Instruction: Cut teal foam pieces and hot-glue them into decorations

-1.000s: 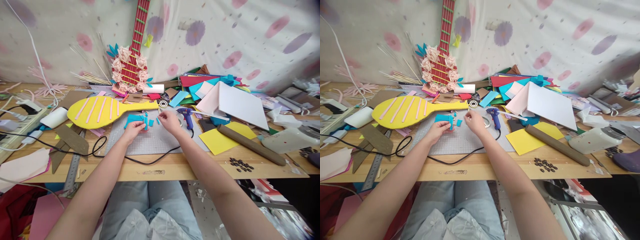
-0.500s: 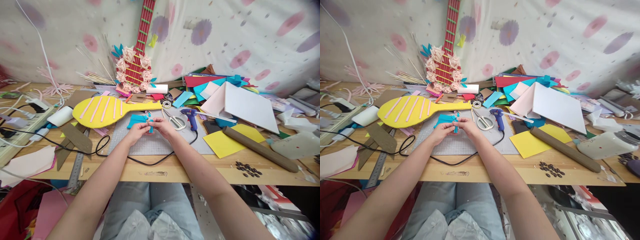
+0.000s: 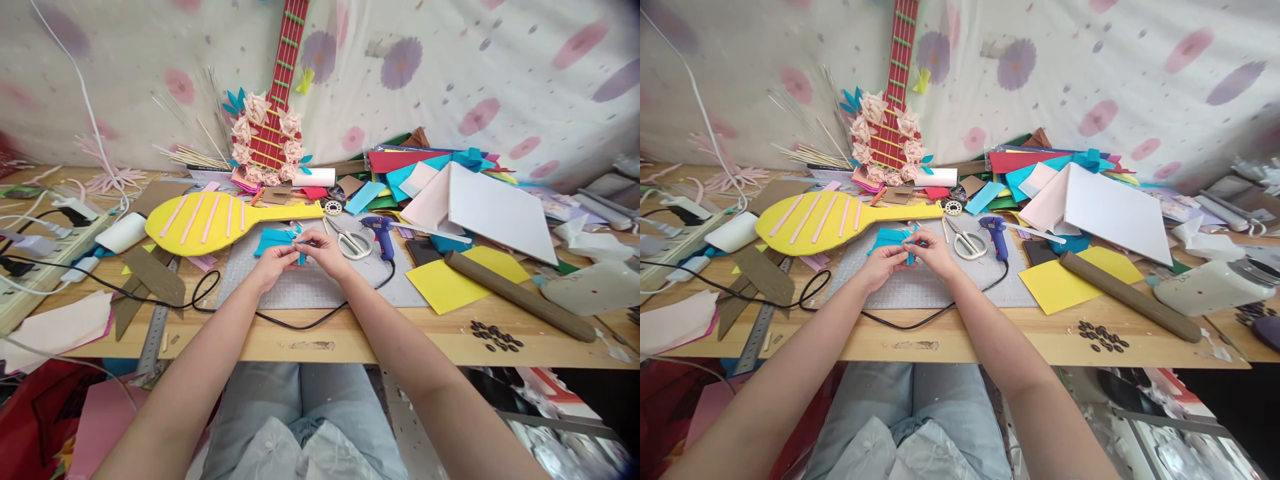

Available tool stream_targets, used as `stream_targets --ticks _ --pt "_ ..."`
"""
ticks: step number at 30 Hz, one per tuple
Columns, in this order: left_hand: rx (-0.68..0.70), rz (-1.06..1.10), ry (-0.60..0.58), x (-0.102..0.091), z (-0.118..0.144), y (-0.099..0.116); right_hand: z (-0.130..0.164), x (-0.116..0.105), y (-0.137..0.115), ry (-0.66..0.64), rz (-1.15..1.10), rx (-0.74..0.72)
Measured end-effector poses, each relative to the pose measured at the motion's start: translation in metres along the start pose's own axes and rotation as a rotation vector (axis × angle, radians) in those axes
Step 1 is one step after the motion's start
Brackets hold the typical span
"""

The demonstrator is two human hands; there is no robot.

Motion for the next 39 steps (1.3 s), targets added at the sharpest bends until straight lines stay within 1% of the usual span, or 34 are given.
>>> stream_targets --ticks 2,5,7,9,12,14,19,23,25,28,31,33,34,37,39 --pt "-0.003 0.003 0.003 0.0 0.001 0.0 0.001 0.002 -0.004 -0.054 0.016 -0.011" --pt "-0.001 -0.012 0.018 -0.001 0.0 0.0 0.002 0.006 -0.004 -0.107 0.03 0.032" --pt "0.01 -0.026 0.027 -0.002 -0.001 0.001 0.002 0.005 -0.002 -0.088 0.041 0.061" --pt "0.031 -0.04 0.039 -0.002 -0.002 0.003 0.001 0.003 0.0 -0.036 0.064 0.075" --pt "0.07 -0.059 0.066 -0.004 -0.002 0.006 0.0 -0.003 -0.001 0.038 0.14 0.034" --pt "0.081 -0.062 0.074 -0.004 -0.002 0.007 0.0 -0.005 -0.005 0.049 0.175 -0.007" --pt "0.049 -0.029 0.057 -0.003 -0.002 0.004 0.0 -0.005 -0.011 -0.003 0.14 -0.078" --pt "0.017 -0.018 0.041 -0.001 -0.001 0.002 -0.001 -0.001 -0.011 -0.083 0.131 -0.063" --pt "0.013 -0.026 0.047 -0.002 0.0 0.001 0.0 0.0 -0.014 -0.114 0.175 -0.081" --pt "0.017 -0.055 0.058 -0.003 -0.001 0.0 0.002 0.002 -0.021 -0.13 0.281 -0.156" --pt "0.079 -0.171 0.076 -0.007 -0.003 0.001 0.005 0.003 -0.023 -0.134 0.318 -0.175" --pt "0.164 -0.307 0.123 -0.012 -0.006 0.005 0.005 0.003 -0.02 -0.115 0.268 -0.135" --pt "0.212 -0.372 0.15 -0.014 -0.006 0.008 0.005 0.002 -0.016 -0.097 0.22 -0.091" --pt "0.343 -0.508 0.2 -0.016 -0.006 0.017 0.004 0.001 0.001 -0.051 0.026 0.097" --pt "0.412 -0.56 0.209 -0.016 -0.004 0.023 0.005 0.004 0.008 -0.061 -0.083 0.198"
Point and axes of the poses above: each hand's wrist, its own z-axis away from the middle knuckle, its own x-axis out of the palm, y = z × x, the point moved 9 cm from there along -z, towards the middle knuckle, and after that the axes turned 10 degrees about y, right-handed, at the moved point
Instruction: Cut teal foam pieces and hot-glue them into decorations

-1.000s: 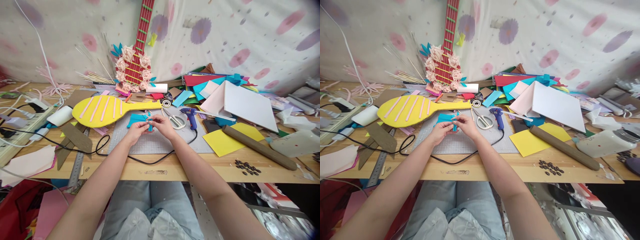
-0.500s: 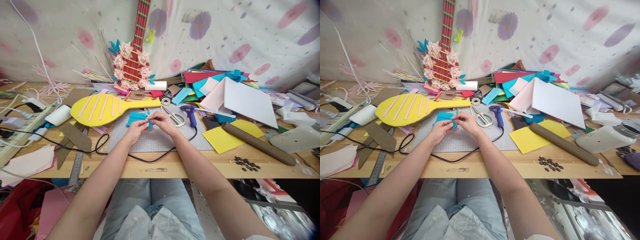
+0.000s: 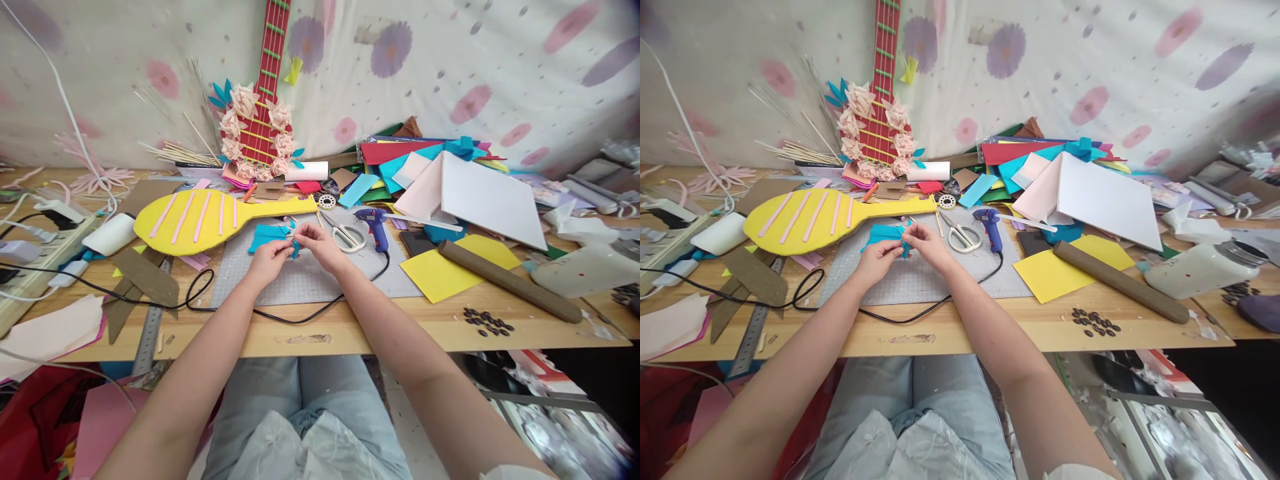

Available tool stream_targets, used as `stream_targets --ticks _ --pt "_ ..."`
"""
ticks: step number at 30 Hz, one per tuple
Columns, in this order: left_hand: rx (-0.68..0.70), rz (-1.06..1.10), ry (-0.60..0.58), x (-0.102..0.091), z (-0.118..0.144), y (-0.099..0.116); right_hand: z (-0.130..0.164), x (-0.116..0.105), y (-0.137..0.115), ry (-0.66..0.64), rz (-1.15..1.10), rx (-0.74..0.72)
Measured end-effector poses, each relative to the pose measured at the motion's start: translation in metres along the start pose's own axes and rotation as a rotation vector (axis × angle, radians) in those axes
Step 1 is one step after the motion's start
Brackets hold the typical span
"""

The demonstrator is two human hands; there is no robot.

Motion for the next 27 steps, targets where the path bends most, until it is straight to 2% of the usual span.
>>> stream_targets --ticks 3,11,17,22,24,27 --pt "0.052 -0.027 0.025 -0.005 0.0 0.007 0.001 0.004 0.005 -0.048 -0.037 0.07" --pt "-0.018 0.035 0.037 -0.005 0.0 0.002 -0.001 0.0 0.01 -0.017 -0.023 0.091" --pt "-0.093 0.132 -0.055 0.005 0.004 0.004 -0.003 -0.004 0.008 0.047 0.019 0.062" --pt "-0.265 0.292 -0.096 0.012 0.008 -0.002 -0.004 -0.007 0.011 0.076 0.075 0.046" --pt "-0.355 0.316 -0.081 0.013 0.01 -0.009 -0.005 -0.006 0.012 0.062 0.117 0.021" --pt "-0.421 0.313 -0.044 0.011 0.011 -0.014 -0.006 -0.004 0.011 0.055 0.185 -0.018"
Point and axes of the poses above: each hand's wrist, its own z-axis away from the middle knuckle, its own x-axis out of the palm, y = z × x, the point moved 9 cm from there along -z, towards the middle knuckle, and after that the axes turned 10 degrees about y, right-handed, at the moved point
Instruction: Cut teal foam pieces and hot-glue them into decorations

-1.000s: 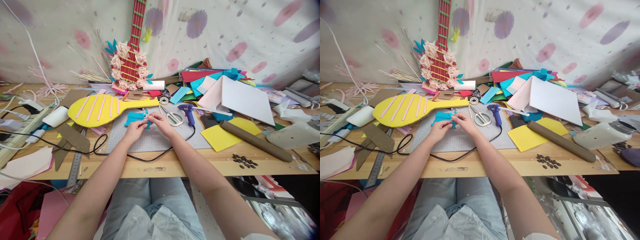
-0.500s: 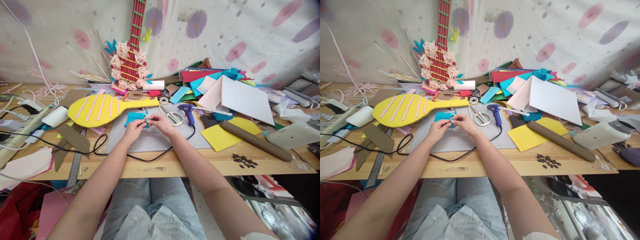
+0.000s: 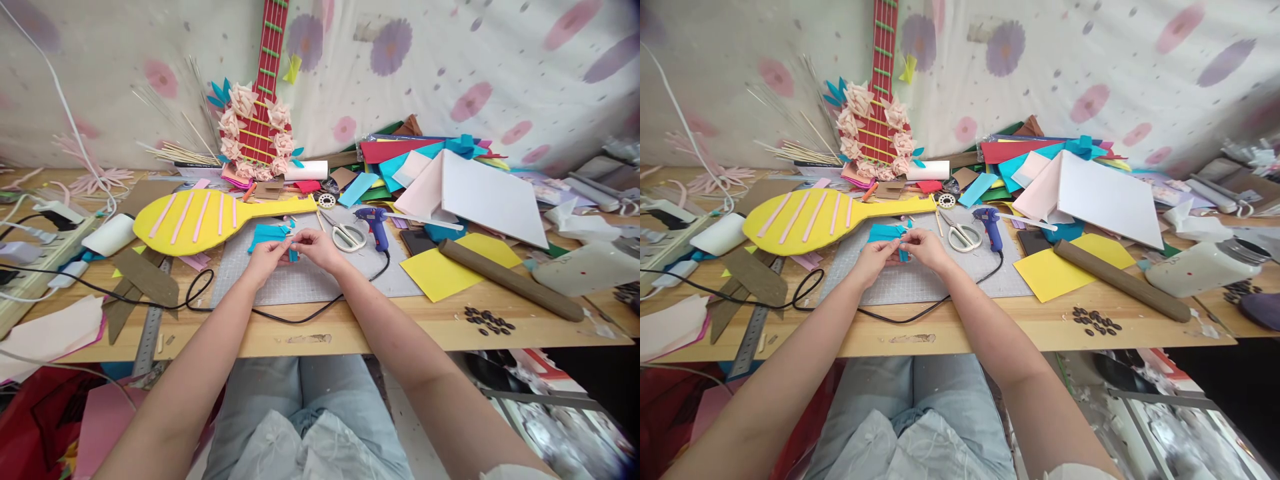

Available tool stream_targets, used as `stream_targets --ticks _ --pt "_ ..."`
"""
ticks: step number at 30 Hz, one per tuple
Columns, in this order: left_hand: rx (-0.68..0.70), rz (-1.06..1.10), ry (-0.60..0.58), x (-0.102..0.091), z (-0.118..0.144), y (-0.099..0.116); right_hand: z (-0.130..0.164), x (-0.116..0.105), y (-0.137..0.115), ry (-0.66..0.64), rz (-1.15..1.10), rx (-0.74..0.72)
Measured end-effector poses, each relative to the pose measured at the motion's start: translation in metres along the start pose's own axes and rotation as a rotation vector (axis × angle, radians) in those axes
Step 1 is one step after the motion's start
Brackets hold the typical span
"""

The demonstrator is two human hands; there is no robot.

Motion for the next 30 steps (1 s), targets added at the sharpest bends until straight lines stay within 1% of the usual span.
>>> stream_targets --ticks 6,8,10,13,15,16,18,21,23,27,30 --pt "-0.077 0.051 -0.021 0.002 0.002 -0.004 -0.002 0.002 -0.002 0.016 0.138 -0.037" --pt "-0.085 0.039 -0.005 0.001 0.002 -0.005 -0.002 0.001 -0.005 0.031 0.171 -0.046" --pt "-0.042 0.034 0.048 -0.002 -0.001 -0.004 0.0 0.001 -0.008 0.016 0.149 -0.04" --pt "0.076 0.056 0.132 -0.008 -0.005 0.003 0.004 0.003 -0.008 -0.032 0.005 0.033" --pt "0.142 0.057 0.156 -0.01 -0.007 0.006 0.004 0.002 -0.003 -0.003 -0.051 0.098" --pt "0.167 0.046 0.157 -0.01 -0.008 0.007 0.003 0.0 0.0 0.029 -0.035 0.12" --pt "0.224 0.006 0.171 -0.011 -0.009 0.01 0.0 0.0 0.005 0.07 0.059 0.117" --pt "0.327 -0.083 0.23 -0.016 -0.009 0.015 -0.002 0.006 0.006 0.066 0.235 0.039" --pt "0.375 -0.13 0.268 -0.018 -0.007 0.018 -0.002 0.007 0.002 0.091 0.357 -0.012" --pt "0.41 -0.156 0.292 -0.017 -0.005 0.022 0.002 0.0 -0.014 0.211 0.545 -0.094" --pt "0.425 -0.174 0.312 -0.016 -0.004 0.023 0.003 0.0 -0.022 0.228 0.611 -0.134"
Point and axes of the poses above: each hand's wrist, its own z-axis away from the middle knuckle, its own x-axis out of the palm, y = z × x, the point moved 9 cm from there along -z, towards the middle knuckle, and after that the axes turned 10 degrees about y, right-handed, at the moved point
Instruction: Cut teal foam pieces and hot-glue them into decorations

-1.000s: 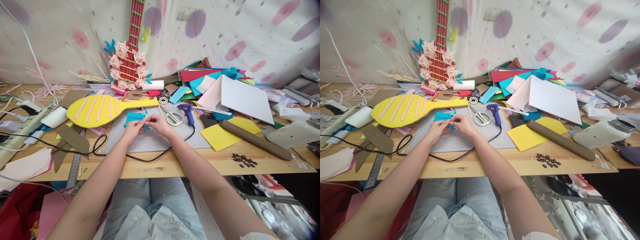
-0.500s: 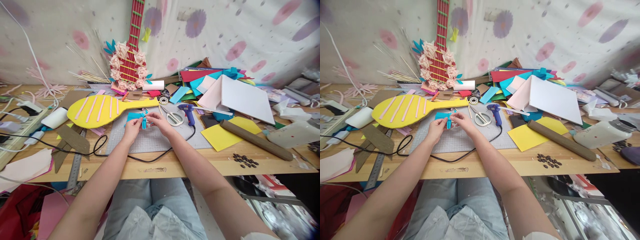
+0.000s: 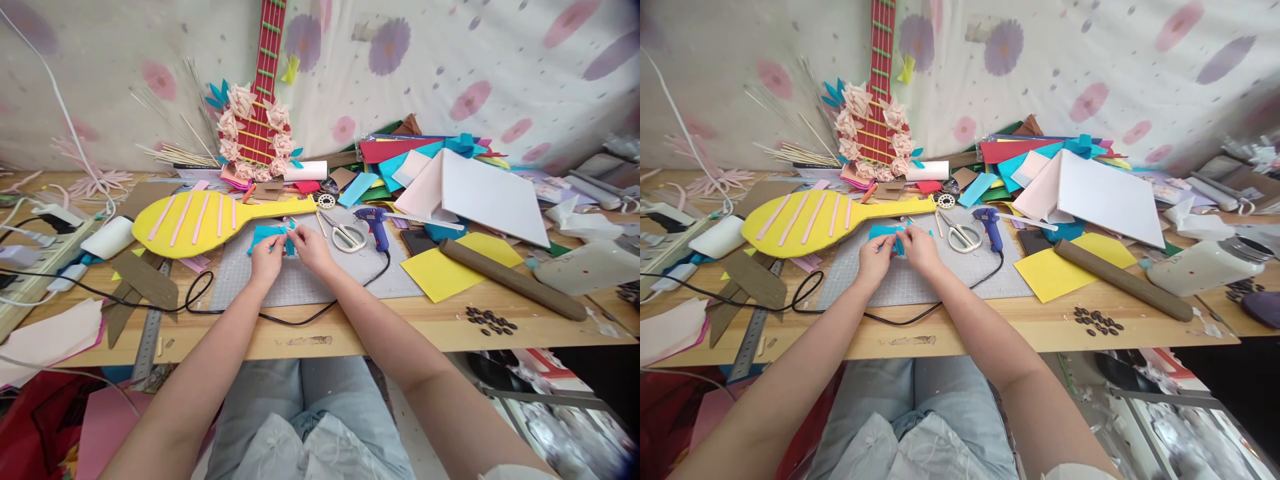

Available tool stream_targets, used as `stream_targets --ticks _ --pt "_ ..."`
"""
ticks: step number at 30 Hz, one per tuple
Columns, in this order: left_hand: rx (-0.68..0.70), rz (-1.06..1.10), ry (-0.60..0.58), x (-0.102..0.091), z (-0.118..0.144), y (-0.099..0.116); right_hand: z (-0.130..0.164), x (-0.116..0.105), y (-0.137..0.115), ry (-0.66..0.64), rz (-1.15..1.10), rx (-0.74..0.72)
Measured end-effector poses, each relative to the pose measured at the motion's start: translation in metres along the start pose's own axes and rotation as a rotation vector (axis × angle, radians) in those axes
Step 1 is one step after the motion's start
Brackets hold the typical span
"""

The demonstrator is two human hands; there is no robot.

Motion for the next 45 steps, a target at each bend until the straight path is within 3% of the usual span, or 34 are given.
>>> stream_targets --ticks 9,17,23,28,35,45 --pt "0.03 -0.054 -0.004 -0.001 -0.001 0.002 -0.001 0.006 0.0 -0.093 0.062 0.002" --pt "0.292 -0.328 0.017 -0.004 -0.001 0.016 -0.002 0.002 -0.006 -0.061 0.026 -0.055" --pt "0.333 -0.398 -0.006 -0.001 0.002 0.023 -0.003 0.005 -0.004 -0.094 0.009 -0.035" --pt "0.286 -0.339 0.016 -0.003 0.002 0.023 -0.005 0.006 -0.003 -0.075 0.004 -0.034" --pt "0.022 -0.059 0.005 -0.002 0.0 0.002 -0.003 0.004 -0.005 -0.067 -0.015 -0.069" --pt "0.074 -0.116 0.025 -0.006 0.0 0.008 0.003 0.001 -0.018 -0.113 0.059 -0.284"
Point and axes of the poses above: each hand's wrist, its own z-axis away from the middle knuckle, its own x-axis out of the palm, y = z × x, the point moved 9 cm from there along -z, towards the middle knuckle, and after that the axes turned 10 degrees about y, right-handed, at the moved point
